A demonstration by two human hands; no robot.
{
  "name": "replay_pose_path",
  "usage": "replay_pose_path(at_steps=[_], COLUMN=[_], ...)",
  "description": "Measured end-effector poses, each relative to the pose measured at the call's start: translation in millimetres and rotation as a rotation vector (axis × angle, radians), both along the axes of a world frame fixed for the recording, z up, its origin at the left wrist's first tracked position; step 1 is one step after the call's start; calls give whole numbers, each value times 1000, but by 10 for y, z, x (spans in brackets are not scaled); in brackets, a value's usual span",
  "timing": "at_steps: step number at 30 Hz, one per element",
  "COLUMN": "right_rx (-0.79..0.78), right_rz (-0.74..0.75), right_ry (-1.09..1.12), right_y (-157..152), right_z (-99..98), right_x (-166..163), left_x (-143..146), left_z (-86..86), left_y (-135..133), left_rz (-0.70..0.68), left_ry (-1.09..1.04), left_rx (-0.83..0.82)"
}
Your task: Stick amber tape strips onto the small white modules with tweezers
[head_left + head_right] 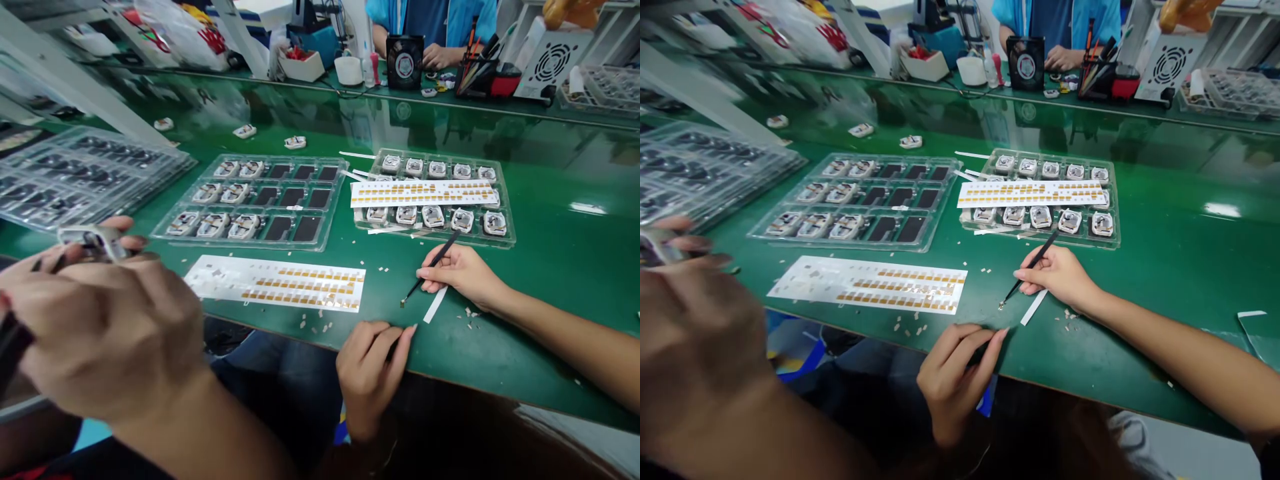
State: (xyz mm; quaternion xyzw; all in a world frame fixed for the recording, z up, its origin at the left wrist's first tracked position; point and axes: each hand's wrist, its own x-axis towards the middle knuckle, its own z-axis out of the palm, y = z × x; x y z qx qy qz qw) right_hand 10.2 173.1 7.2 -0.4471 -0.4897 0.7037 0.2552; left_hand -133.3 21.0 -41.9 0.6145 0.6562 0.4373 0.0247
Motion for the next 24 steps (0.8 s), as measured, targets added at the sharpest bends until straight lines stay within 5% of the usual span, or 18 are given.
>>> replay_pose_path(at_steps=[11,20,24], right_rx=[-32,-38,6], right_rz=[25,117,56], right_ry=[8,-16,9], right_y=[23,18,18], right_z=[51,79,46], right_x=[-1,34,30], left_x=[-53,63,-219], left_z=[-137,-50,50], left_y=[-44,69,63], left_rz=[38,-26,-34], left_ry=[-79,-126,-49], left_rx=[196,328,275])
